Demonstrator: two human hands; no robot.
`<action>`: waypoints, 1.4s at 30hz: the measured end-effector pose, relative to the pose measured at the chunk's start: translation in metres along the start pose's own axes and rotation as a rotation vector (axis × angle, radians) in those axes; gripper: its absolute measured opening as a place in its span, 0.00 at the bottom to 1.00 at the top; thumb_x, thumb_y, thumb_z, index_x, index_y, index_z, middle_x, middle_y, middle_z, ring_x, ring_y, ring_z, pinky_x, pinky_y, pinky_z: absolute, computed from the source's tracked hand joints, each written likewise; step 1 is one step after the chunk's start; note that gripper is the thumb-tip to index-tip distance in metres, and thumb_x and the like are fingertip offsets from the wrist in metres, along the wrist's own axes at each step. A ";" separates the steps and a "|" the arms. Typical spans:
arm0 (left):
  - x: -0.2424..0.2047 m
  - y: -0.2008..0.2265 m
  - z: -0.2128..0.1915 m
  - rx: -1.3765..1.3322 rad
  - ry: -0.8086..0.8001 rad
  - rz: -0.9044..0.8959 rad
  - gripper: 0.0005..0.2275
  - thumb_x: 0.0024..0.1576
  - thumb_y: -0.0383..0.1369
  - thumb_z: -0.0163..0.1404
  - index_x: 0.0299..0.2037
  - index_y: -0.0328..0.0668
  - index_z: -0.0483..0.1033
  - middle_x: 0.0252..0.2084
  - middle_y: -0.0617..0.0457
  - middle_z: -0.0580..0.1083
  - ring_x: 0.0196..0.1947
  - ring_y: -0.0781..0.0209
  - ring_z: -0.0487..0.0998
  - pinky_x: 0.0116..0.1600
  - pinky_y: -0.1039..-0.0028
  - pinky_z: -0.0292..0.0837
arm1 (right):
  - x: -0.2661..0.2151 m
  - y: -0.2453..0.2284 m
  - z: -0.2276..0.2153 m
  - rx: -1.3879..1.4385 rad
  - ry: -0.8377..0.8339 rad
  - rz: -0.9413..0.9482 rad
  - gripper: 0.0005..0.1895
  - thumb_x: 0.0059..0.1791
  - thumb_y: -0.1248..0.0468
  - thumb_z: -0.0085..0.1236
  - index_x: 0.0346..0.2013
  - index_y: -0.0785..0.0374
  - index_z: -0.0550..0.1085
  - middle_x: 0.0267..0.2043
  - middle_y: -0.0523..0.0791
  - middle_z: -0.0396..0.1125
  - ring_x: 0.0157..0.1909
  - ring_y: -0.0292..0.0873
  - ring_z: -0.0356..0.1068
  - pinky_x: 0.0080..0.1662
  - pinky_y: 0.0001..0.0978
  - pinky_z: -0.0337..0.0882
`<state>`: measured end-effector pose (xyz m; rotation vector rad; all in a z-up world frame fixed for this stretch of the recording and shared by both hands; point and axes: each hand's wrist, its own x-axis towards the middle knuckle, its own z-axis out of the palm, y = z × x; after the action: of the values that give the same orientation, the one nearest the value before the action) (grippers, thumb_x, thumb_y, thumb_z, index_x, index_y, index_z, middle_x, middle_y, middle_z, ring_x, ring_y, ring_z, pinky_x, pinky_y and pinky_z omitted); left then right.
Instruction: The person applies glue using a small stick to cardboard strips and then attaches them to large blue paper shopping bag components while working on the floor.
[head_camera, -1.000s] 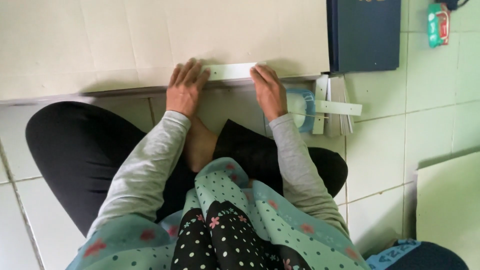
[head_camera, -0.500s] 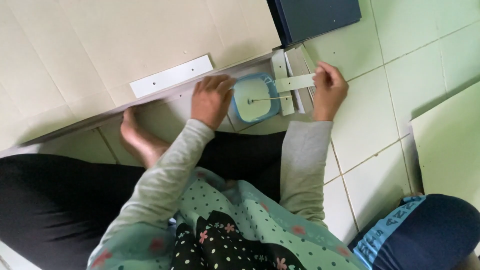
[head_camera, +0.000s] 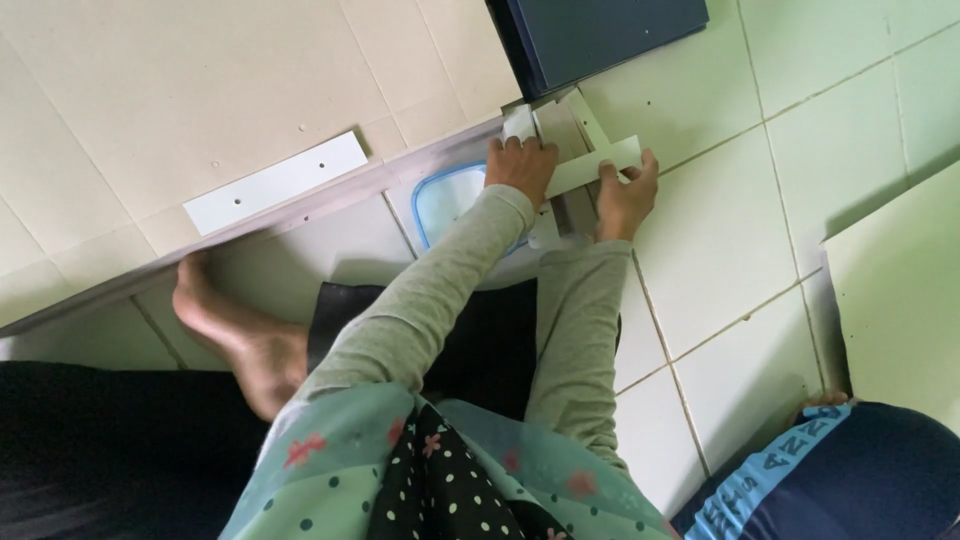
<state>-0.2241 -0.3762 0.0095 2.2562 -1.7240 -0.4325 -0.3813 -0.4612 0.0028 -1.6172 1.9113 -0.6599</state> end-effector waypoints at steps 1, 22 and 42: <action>0.004 -0.001 0.006 0.002 -0.001 -0.002 0.18 0.41 0.33 0.65 0.42 0.51 0.76 0.38 0.49 0.76 0.41 0.43 0.79 0.48 0.49 0.64 | -0.003 -0.006 -0.002 0.002 -0.002 0.001 0.37 0.51 0.58 0.67 0.71 0.54 0.61 0.55 0.51 0.69 0.57 0.52 0.74 0.53 0.50 0.78; 0.002 -0.015 -0.048 -0.620 -0.051 -0.115 0.04 0.56 0.38 0.56 0.38 0.57 0.82 0.38 0.53 0.82 0.43 0.45 0.84 0.49 0.55 0.81 | -0.063 -0.105 -0.041 0.606 -0.120 -0.215 0.09 0.53 0.66 0.62 0.47 0.63 0.77 0.38 0.45 0.67 0.41 0.36 0.73 0.42 0.30 0.83; -0.033 -0.019 -0.078 -1.915 0.124 -0.177 0.23 0.56 0.40 0.67 0.57 0.36 0.77 0.49 0.39 0.73 0.49 0.40 0.81 0.50 0.47 0.83 | -0.087 -0.133 -0.052 0.611 -0.523 -0.576 0.12 0.53 0.66 0.67 0.49 0.70 0.78 0.46 0.53 0.74 0.52 0.41 0.71 0.54 0.37 0.76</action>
<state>-0.1847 -0.3372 0.0763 0.8524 -0.3343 -1.1873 -0.3100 -0.3949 0.1385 -1.6892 0.7617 -0.8337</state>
